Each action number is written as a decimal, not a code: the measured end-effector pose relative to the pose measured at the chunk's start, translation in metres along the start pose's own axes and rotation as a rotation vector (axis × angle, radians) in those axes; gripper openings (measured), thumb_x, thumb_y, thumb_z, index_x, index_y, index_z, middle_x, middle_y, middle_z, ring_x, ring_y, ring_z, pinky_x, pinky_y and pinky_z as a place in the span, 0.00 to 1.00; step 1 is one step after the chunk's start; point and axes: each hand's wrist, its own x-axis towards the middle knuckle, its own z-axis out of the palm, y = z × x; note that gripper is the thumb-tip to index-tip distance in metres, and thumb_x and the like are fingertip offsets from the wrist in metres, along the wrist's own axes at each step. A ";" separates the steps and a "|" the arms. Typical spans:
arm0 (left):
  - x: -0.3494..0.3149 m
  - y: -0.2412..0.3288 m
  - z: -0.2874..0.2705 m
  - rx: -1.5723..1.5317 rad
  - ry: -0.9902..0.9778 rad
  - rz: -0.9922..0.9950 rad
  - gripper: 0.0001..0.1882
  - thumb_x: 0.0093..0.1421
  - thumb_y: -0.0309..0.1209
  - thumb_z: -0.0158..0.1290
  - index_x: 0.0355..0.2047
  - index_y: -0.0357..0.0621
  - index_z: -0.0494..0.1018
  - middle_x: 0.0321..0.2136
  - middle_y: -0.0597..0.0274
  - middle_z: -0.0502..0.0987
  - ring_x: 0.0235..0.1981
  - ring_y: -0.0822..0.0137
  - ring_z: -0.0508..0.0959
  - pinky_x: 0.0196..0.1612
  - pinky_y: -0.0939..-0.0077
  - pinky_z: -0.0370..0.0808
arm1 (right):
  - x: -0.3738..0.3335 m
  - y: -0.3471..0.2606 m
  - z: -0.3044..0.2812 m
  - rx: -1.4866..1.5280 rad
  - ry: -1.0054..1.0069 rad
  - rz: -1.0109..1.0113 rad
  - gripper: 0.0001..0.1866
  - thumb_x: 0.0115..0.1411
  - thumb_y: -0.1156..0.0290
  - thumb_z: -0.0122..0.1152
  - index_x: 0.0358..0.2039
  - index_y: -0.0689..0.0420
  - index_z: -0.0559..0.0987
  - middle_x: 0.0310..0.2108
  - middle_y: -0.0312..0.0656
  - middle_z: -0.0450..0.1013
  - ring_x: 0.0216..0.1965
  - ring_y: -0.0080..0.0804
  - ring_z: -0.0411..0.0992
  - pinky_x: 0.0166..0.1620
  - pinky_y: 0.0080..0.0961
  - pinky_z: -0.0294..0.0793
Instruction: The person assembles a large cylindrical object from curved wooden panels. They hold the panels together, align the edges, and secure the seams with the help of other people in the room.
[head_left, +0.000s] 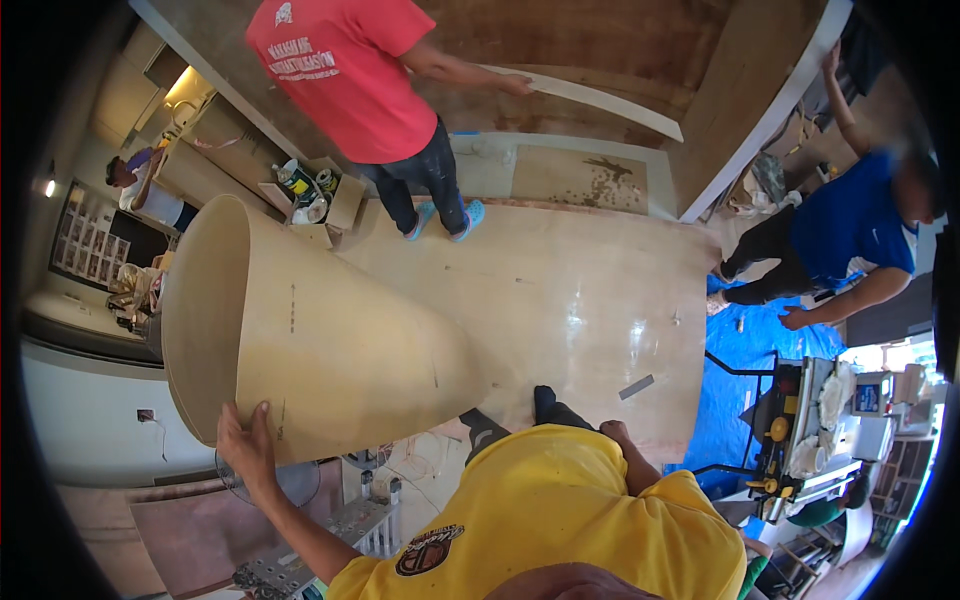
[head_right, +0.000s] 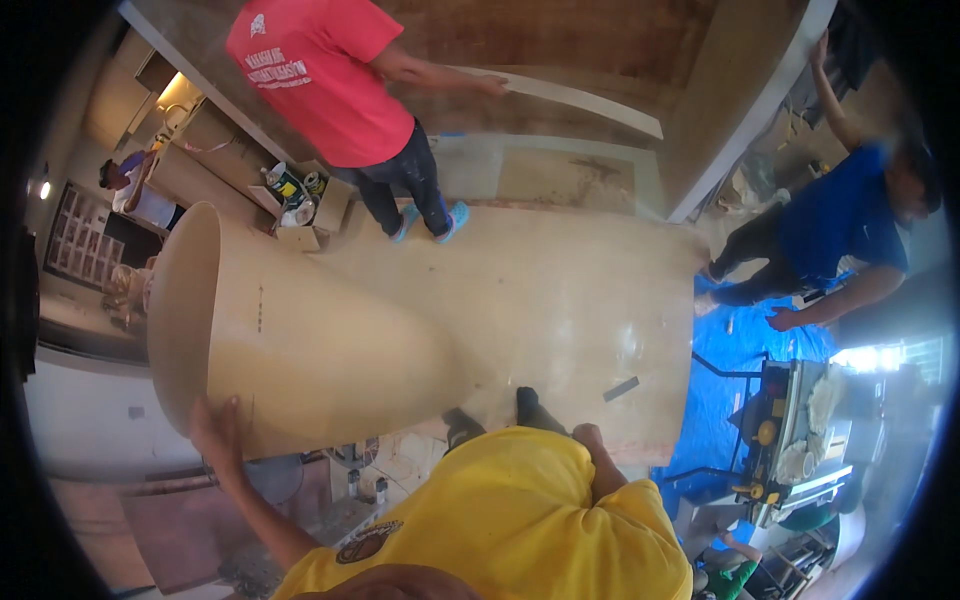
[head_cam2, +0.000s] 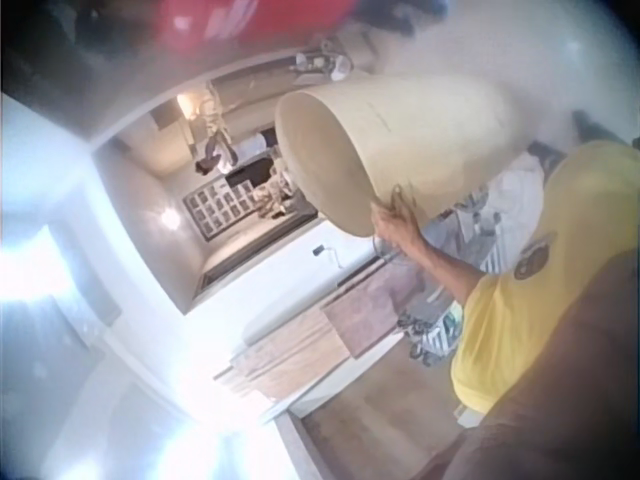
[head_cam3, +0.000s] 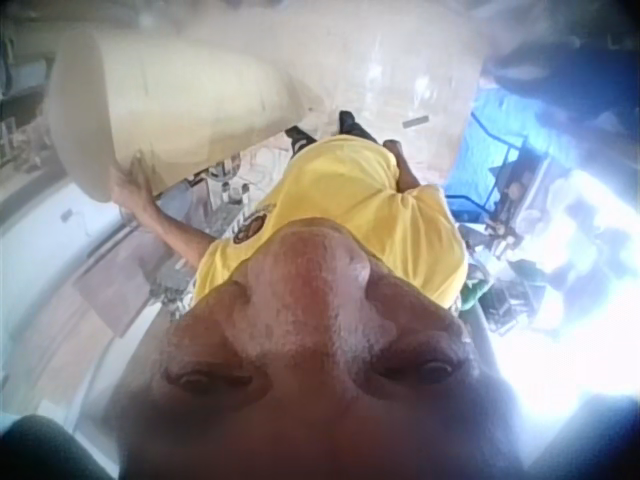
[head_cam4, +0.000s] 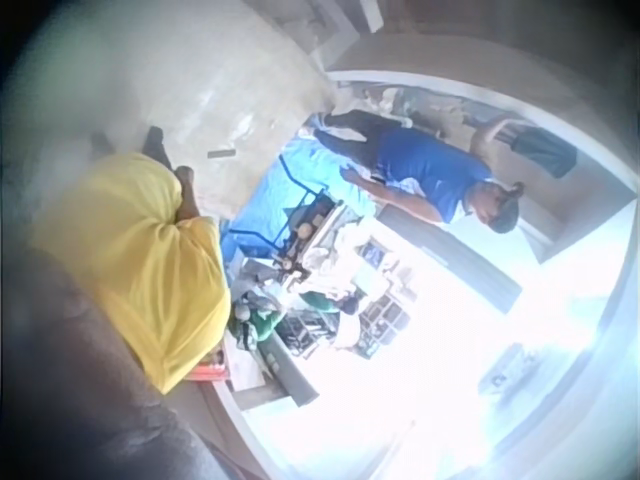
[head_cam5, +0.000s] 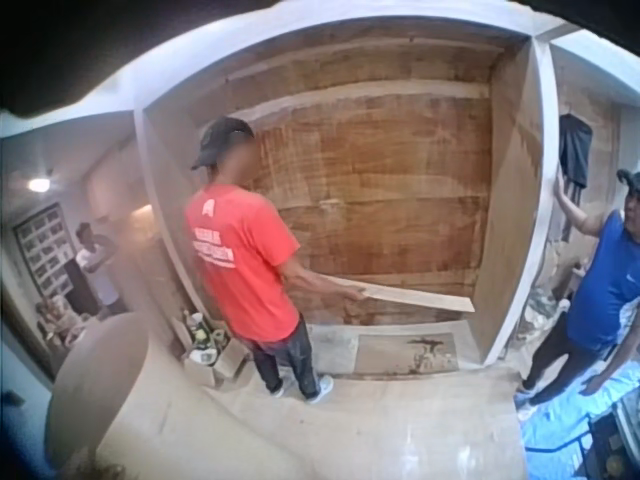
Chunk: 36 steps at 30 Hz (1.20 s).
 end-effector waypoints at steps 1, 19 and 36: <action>0.001 0.001 -0.001 -0.021 0.006 0.003 0.17 0.54 0.32 0.66 0.35 0.35 0.71 0.31 0.45 0.77 0.35 0.41 0.76 0.37 0.52 0.71 | 0.001 0.001 0.001 0.035 0.017 0.009 0.20 0.58 0.56 0.50 0.37 0.55 0.86 0.42 0.53 0.80 0.47 0.49 0.78 0.52 0.40 0.75; 0.000 0.006 0.002 -0.027 0.088 0.034 0.16 0.53 0.31 0.67 0.32 0.35 0.71 0.28 0.46 0.76 0.31 0.43 0.76 0.35 0.55 0.71 | 0.000 0.002 -0.013 0.007 -0.008 0.041 0.17 0.60 0.57 0.54 0.33 0.57 0.83 0.43 0.54 0.79 0.45 0.50 0.78 0.50 0.41 0.76; 0.000 0.010 -0.002 -0.094 0.053 -0.060 0.16 0.53 0.31 0.67 0.35 0.37 0.72 0.29 0.48 0.76 0.34 0.44 0.76 0.37 0.54 0.71 | 0.013 0.012 -0.009 -0.445 -0.130 -0.168 0.17 0.58 0.55 0.55 0.35 0.53 0.85 0.43 0.51 0.80 0.48 0.50 0.79 0.51 0.43 0.78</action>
